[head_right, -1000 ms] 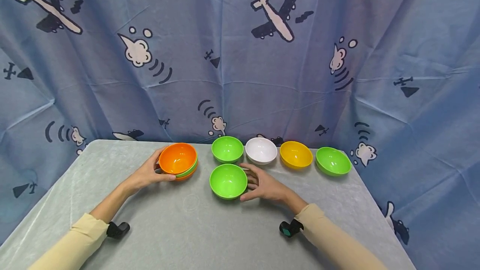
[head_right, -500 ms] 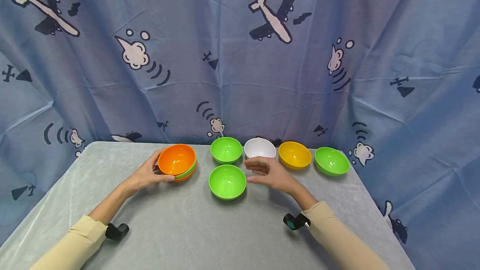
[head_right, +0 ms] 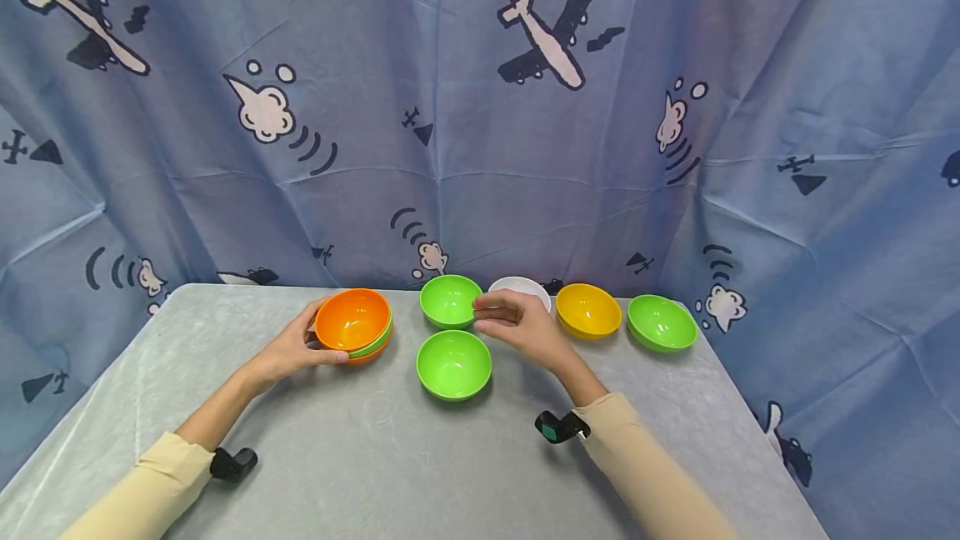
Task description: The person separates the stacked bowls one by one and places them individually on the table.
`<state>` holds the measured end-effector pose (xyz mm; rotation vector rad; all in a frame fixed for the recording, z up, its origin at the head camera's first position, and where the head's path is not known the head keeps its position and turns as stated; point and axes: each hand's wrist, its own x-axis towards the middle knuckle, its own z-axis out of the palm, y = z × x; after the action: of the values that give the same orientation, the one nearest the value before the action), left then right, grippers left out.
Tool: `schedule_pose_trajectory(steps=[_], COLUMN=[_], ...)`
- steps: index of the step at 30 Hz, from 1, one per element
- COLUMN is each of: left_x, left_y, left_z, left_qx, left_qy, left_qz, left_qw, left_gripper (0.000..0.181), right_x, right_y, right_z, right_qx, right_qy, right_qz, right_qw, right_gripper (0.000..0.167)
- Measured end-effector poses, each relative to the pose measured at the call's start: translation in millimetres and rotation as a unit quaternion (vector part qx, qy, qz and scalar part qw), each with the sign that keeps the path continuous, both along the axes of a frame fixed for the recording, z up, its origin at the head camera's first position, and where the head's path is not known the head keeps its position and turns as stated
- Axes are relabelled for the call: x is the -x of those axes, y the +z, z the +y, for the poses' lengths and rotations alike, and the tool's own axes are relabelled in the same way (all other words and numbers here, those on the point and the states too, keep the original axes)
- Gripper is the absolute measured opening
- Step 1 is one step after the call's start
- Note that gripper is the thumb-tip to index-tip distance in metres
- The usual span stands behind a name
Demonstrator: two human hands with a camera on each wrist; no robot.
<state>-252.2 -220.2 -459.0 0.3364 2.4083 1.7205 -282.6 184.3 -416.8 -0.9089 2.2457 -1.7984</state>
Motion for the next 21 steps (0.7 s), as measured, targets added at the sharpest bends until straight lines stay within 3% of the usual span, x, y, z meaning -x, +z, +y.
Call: schedule_pose_trajectory(steps=[6, 14, 21], left_x=[6.3, 5.6, 6.3], left_y=[-2.0, -0.6, -2.1], left_z=[-2.7, -5.0, -4.0], left_qx=[-0.005, -0.001, -0.006], left_qy=[-0.006, -0.01, -0.014], left_qz=[0.006, 0.009, 0.006], left_qw=[1.0, 0.9999, 0.9999], left_gripper=[0.098, 0.097, 0.095], right_x=[11.5, 11.0, 13.7], right_y=[4.5, 12.3, 11.3], right_z=[-26, -65, -95], right_qx=[0.038, 0.057, 0.038], right_qy=[0.001, -0.017, 0.003], right_qz=[0.008, 0.017, -0.003], right_qw=[0.9993, 0.9981, 0.9993], right_gripper=[0.033, 0.034, 0.05])
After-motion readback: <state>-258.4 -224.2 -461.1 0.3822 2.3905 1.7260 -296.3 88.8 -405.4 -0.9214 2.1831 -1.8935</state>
